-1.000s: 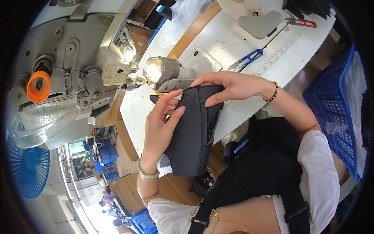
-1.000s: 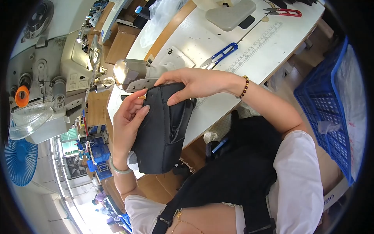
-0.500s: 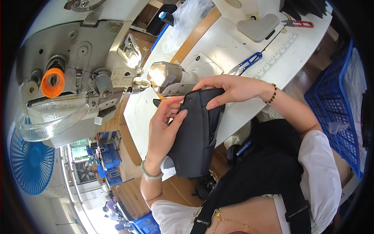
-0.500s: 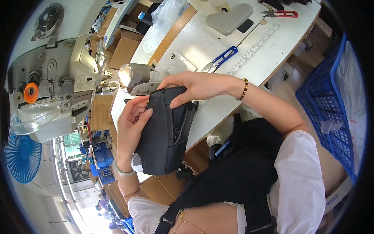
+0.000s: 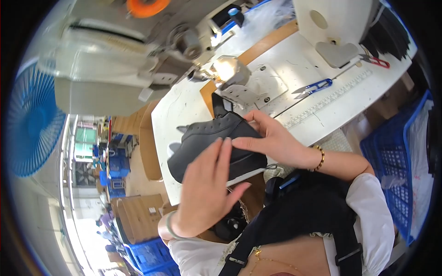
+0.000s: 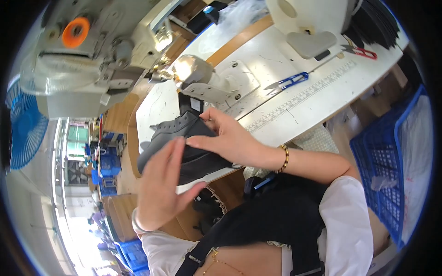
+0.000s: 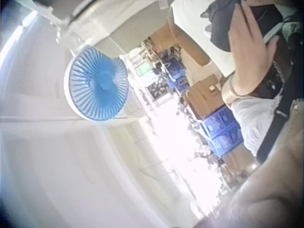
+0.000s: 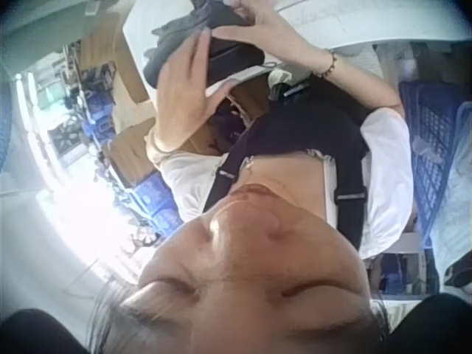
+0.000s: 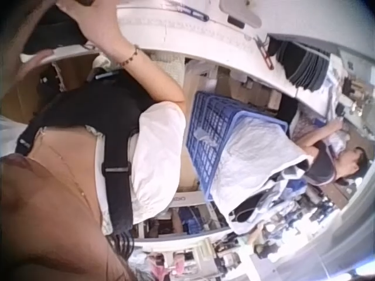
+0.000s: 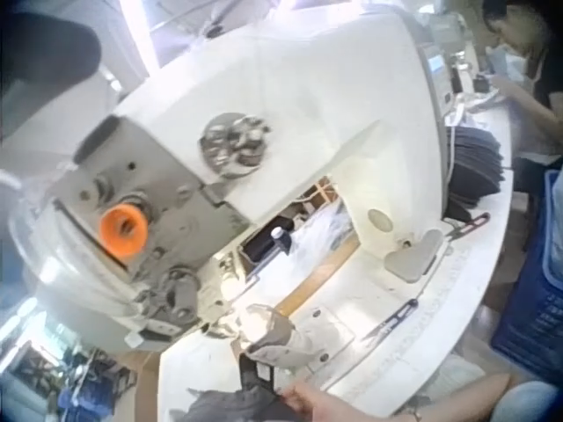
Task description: Stitching components of a black shoe upper using an industrial sewing machine.
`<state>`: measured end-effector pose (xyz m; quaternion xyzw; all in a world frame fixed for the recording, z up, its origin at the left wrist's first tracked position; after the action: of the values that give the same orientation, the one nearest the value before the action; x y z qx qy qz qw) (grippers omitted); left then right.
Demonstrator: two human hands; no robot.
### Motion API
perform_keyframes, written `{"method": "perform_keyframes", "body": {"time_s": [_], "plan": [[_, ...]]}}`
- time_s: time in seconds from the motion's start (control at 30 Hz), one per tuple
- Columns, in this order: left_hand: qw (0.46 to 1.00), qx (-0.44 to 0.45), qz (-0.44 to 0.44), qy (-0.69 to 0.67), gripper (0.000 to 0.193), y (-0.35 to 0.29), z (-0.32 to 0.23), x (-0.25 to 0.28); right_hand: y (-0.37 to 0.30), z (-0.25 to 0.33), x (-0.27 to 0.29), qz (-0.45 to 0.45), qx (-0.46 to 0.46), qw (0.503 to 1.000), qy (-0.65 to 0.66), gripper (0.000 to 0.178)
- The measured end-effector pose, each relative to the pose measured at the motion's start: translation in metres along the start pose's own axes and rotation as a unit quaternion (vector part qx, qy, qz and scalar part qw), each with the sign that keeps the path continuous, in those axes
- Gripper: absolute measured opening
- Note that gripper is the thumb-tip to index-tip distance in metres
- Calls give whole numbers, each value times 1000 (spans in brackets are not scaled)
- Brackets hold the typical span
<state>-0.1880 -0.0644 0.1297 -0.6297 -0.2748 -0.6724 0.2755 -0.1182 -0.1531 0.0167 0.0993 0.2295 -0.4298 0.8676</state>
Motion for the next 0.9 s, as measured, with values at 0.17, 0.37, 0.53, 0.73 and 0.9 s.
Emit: {"method": "perform_keyframes", "body": {"time_s": [0.17, 0.37, 0.53, 0.73, 0.9], "plan": [[977, 48, -191, 78, 56, -19, 9, -8, -12, 4, -41, 127, -33, 988, 78, 33], [917, 121, -375, 64, 21, -45, 64, -15, -26, 29, 15, -154, 244, 757, -587, 29], [777, 304, -502, -231, 18, -76, 122, -17, -41, 15, 115, -315, 141, 570, -746, 43], [731, 320, -517, -308, 25, -91, 152, -15, -33, 15, 144, -257, 104, 604, -747, 22], [632, 288, -549, -464, 25, -87, 162, -24, -23, 14, 100, -208, 71, 846, -486, 18]]}}
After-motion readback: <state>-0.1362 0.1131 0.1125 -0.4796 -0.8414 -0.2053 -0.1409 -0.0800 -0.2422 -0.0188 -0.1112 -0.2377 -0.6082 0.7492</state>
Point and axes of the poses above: each hand's wrist, its own y-axis towards the middle knuckle, its own x-axis out of the back of the hand, z = x × y, the point moved 5 cm from there along y, towards the middle knuckle, and after that the axes turned 13 degrees about -x, right-handed, at the moved point
